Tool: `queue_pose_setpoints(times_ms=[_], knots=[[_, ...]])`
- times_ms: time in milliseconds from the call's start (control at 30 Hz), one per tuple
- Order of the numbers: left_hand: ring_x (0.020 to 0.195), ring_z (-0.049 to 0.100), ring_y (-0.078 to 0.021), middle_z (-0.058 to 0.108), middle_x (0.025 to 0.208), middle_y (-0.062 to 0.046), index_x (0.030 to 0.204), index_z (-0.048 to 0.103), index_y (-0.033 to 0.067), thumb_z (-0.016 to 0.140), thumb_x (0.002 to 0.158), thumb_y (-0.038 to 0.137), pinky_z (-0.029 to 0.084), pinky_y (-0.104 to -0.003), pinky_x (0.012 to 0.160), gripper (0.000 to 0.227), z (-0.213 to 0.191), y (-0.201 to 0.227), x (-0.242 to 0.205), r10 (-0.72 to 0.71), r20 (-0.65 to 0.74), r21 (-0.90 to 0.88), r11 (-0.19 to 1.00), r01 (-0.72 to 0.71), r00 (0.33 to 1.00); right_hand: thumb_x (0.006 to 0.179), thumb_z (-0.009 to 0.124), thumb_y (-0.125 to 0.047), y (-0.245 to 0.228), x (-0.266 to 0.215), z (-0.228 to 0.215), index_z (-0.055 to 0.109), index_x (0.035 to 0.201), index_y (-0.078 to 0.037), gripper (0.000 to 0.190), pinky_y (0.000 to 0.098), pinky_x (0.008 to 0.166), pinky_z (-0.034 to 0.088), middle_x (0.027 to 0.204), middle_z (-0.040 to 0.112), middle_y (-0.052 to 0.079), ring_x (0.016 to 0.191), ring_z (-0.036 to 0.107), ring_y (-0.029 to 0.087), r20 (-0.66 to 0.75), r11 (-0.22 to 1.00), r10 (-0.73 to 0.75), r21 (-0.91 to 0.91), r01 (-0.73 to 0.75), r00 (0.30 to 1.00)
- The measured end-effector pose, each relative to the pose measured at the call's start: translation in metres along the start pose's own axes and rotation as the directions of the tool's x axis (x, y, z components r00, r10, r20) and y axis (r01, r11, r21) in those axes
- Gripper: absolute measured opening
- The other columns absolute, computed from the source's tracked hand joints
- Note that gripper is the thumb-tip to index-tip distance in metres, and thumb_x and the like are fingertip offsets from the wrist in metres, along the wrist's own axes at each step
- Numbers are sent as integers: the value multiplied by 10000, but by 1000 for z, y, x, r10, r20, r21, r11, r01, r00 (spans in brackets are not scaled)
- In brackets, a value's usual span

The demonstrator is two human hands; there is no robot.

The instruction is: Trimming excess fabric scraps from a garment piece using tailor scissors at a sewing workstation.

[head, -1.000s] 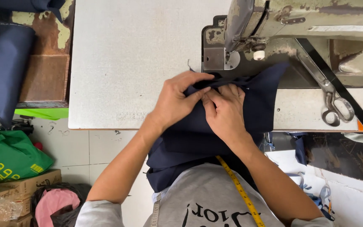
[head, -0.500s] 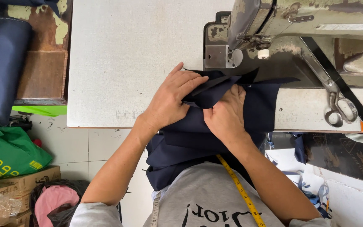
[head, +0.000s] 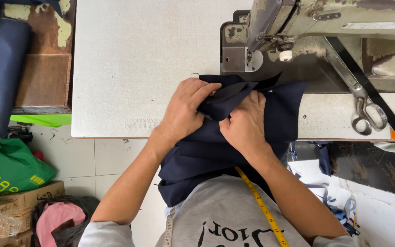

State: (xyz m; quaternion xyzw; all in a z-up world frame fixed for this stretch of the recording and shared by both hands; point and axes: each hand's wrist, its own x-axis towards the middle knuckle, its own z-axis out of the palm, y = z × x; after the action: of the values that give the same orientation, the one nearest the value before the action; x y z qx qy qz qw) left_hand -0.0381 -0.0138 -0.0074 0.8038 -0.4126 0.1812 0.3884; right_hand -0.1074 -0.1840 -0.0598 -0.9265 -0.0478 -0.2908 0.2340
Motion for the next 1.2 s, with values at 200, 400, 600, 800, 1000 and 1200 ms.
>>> queue_pose_setpoints(times_ms=[200, 400, 600, 800, 1000, 1200], knots=[[835, 655, -268, 593, 798, -50, 1073, 674, 64, 544, 841, -145, 533, -382, 914, 338, 13, -8, -1, -55, 20, -68, 996, 56, 998, 880, 712, -151, 10, 12, -21, 758, 982, -142, 112, 434, 968, 441, 1133, 672, 57, 1154, 604, 298, -15, 995, -64, 82, 65, 998], [744, 591, -279, 529, 731, -50, 890, 591, 80, 550, 799, -164, 503, -383, 820, 263, 15, -10, 4, -17, 11, -75, 997, 18, 1000, 777, 843, 87, 51, 40, -67, 408, 1504, 30, 849, 531, 1210, 304, 1476, 364, 252, 1434, 387, 467, -124, 968, 93, 242, -60, 988], [701, 538, -261, 469, 698, -30, 777, 521, 92, 576, 879, -94, 458, -360, 754, 219, 20, -13, 7, 66, 14, -6, 998, -66, 998, 737, 807, 39, 63, 38, -63, 758, 1114, -191, 444, 382, 1045, 407, 963, 638, -63, 1040, 627, 199, 131, 969, 85, 219, -112, 988], [1255, 454, -570, 504, 1303, -358, 1412, 453, -113, 634, 716, -261, 383, -606, 1118, 734, -29, 25, 10, -407, 7, 65, 912, 405, 914, 853, 763, 108, 52, 57, -70, 798, 1055, -101, 293, 336, 917, 501, 961, 729, 46, 955, 713, 244, 121, 873, 163, 445, -200, 979], [1148, 678, -399, 682, 1198, -219, 1119, 729, -14, 581, 908, -132, 521, -512, 1077, 283, 50, 90, -12, 61, -233, -60, 995, -76, 971, 961, 758, -65, 58, 57, -69, 785, 1079, -90, 124, 346, 887, 542, 967, 731, 45, 961, 719, 216, 214, 905, 208, 326, -271, 954], [1011, 694, -361, 731, 1075, -240, 1284, 651, -46, 595, 960, 127, 499, -475, 1044, 372, 116, 47, -31, 82, 369, 597, 743, -304, 926, 918, 541, 168, 33, 62, -97, 769, 1109, 7, 338, 459, 940, 548, 1015, 724, 169, 1024, 696, 310, 170, 833, 106, 522, -181, 980]])
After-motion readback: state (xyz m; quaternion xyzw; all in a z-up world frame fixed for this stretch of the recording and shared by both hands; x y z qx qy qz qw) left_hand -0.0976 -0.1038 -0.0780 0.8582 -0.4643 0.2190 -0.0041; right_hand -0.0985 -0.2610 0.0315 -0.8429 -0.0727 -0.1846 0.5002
